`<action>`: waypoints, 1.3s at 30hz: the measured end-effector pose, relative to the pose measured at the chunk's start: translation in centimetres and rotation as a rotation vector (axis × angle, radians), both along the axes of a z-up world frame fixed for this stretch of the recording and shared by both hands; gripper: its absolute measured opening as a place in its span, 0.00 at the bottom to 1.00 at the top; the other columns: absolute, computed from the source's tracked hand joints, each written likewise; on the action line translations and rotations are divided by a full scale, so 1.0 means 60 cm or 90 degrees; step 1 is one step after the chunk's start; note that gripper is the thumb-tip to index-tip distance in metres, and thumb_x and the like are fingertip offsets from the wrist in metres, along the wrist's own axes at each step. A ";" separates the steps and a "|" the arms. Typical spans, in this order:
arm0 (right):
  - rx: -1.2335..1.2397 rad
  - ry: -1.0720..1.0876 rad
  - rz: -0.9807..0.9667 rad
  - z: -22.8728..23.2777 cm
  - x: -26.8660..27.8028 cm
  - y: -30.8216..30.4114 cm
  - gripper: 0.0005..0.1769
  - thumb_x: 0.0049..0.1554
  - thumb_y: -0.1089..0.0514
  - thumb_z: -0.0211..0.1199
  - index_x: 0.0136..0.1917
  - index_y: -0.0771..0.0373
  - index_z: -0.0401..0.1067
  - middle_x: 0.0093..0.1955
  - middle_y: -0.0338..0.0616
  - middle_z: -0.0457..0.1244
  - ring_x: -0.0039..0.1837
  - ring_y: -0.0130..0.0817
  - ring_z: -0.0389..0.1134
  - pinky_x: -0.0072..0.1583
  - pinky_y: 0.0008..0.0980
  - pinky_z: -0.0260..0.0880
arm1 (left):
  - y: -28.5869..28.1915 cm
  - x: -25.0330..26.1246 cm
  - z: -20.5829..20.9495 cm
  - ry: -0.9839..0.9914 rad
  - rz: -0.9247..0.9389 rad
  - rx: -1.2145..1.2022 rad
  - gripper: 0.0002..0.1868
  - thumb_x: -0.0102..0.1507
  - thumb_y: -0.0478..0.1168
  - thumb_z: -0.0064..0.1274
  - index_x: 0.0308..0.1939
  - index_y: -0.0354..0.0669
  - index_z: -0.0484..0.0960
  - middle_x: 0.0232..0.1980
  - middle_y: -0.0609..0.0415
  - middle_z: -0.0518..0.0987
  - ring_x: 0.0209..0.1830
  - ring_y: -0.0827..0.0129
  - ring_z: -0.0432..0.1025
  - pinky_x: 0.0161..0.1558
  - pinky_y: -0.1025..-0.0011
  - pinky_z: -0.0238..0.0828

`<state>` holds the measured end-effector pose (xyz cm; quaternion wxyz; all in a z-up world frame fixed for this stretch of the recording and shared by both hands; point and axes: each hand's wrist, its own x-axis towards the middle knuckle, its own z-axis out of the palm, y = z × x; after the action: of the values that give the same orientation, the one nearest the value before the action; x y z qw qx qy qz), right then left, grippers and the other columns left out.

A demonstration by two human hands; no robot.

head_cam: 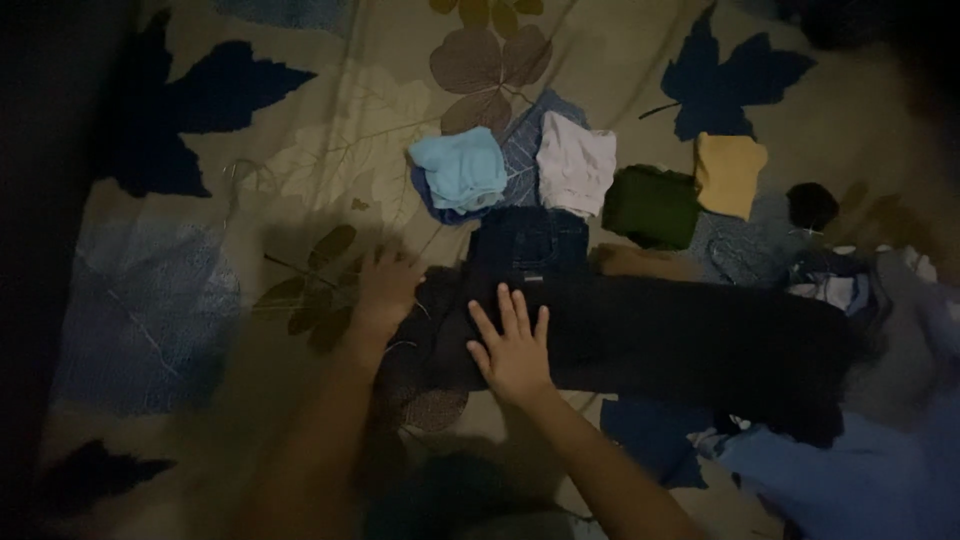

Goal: Folding various items of clothing on a bed.

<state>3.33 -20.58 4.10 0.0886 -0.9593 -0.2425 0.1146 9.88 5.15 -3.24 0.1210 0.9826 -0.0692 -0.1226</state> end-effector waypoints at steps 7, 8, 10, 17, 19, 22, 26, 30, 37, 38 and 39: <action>-0.025 0.098 -0.017 -0.012 0.002 0.011 0.37 0.66 0.32 0.42 0.84 0.41 0.42 0.86 0.52 0.29 0.85 0.56 0.31 0.75 0.71 0.26 | -0.001 -0.003 0.103 0.042 0.127 0.076 0.08 0.68 0.38 0.51 0.49 0.45 0.84 0.54 0.48 0.81 0.63 0.49 0.70 0.72 0.37 0.51; -0.041 0.128 -0.036 -0.005 0.010 0.018 0.38 0.66 0.32 0.43 0.84 0.42 0.42 0.86 0.52 0.29 0.85 0.57 0.30 0.74 0.71 0.26 | -0.006 -0.006 0.109 -0.070 0.138 0.062 0.09 0.67 0.38 0.53 0.49 0.42 0.83 0.53 0.45 0.80 0.60 0.46 0.70 0.67 0.38 0.54; -0.058 0.160 -0.056 0.000 0.010 0.022 0.39 0.65 0.32 0.44 0.83 0.44 0.42 0.87 0.53 0.29 0.85 0.58 0.30 0.74 0.70 0.26 | -0.022 -0.038 0.111 -0.181 0.146 0.047 0.11 0.65 0.39 0.54 0.49 0.39 0.82 0.51 0.42 0.79 0.57 0.43 0.70 0.61 0.38 0.58; 0.233 0.001 -0.342 -0.011 -0.033 -0.116 0.32 0.68 0.40 0.48 0.79 0.58 0.56 0.83 0.60 0.45 0.83 0.59 0.45 0.78 0.63 0.41 | -0.147 -0.154 0.119 -0.198 0.087 -0.262 0.14 0.68 0.40 0.50 0.56 0.40 0.78 0.61 0.44 0.75 0.64 0.46 0.68 0.63 0.46 0.63; 0.237 -0.025 -0.421 -0.016 -0.055 -0.175 0.32 0.68 0.41 0.48 0.79 0.59 0.57 0.83 0.62 0.45 0.82 0.61 0.45 0.78 0.64 0.42 | -0.202 -0.161 0.127 -0.189 0.036 -0.272 0.16 0.68 0.41 0.50 0.58 0.40 0.77 0.65 0.43 0.74 0.68 0.45 0.65 0.64 0.45 0.59; 0.110 -0.034 -0.490 -0.002 -0.062 -0.250 0.35 0.66 0.41 0.49 0.81 0.56 0.53 0.84 0.63 0.41 0.83 0.64 0.41 0.75 0.69 0.38 | -0.308 -0.133 0.144 -0.131 -0.067 -0.282 0.19 0.69 0.40 0.48 0.64 0.42 0.76 0.72 0.45 0.70 0.76 0.47 0.60 0.73 0.45 0.53; 0.005 0.045 -0.492 -0.007 -0.053 -0.371 0.36 0.65 0.36 0.44 0.83 0.47 0.48 0.85 0.56 0.37 0.84 0.60 0.35 0.75 0.70 0.33 | -0.456 -0.100 0.153 -0.152 -0.224 -0.264 0.29 0.67 0.44 0.50 0.73 0.46 0.68 0.79 0.46 0.61 0.79 0.46 0.53 0.72 0.43 0.49; -0.090 0.063 -0.633 -0.038 -0.048 -0.540 0.38 0.65 0.32 0.44 0.82 0.48 0.47 0.85 0.54 0.35 0.83 0.61 0.31 0.74 0.71 0.29 | -0.522 -0.081 0.128 0.146 -0.275 0.017 0.36 0.68 0.56 0.44 0.78 0.56 0.53 0.83 0.51 0.43 0.82 0.50 0.37 0.74 0.40 0.36; -0.039 -0.116 -0.736 0.028 0.001 -0.777 0.37 0.62 0.37 0.58 0.76 0.60 0.60 0.79 0.62 0.51 0.79 0.62 0.50 0.75 0.60 0.51 | -0.599 -0.064 0.138 0.260 -0.262 0.240 0.43 0.66 0.64 0.42 0.80 0.53 0.50 0.83 0.49 0.39 0.81 0.48 0.36 0.73 0.38 0.30; 0.036 -0.071 -0.775 0.028 0.018 -0.801 0.42 0.58 0.37 0.63 0.75 0.65 0.60 0.76 0.65 0.54 0.75 0.64 0.54 0.72 0.57 0.55 | -0.611 -0.062 0.132 0.224 -0.240 0.220 0.35 0.66 0.62 0.44 0.72 0.49 0.63 0.81 0.46 0.50 0.79 0.49 0.46 0.74 0.41 0.37; 0.112 -0.026 -0.812 0.029 0.034 -0.822 0.47 0.55 0.36 0.68 0.74 0.70 0.60 0.72 0.68 0.56 0.72 0.65 0.58 0.70 0.54 0.60 | -0.620 -0.059 0.126 0.188 -0.217 0.201 0.29 0.66 0.59 0.46 0.65 0.47 0.76 0.78 0.44 0.62 0.77 0.51 0.55 0.74 0.43 0.45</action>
<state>5.38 -69.90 5.84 0.2129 -0.9063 0.3651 0.0007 6.32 -32.03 4.32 -0.0472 0.9349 -0.1954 -0.2925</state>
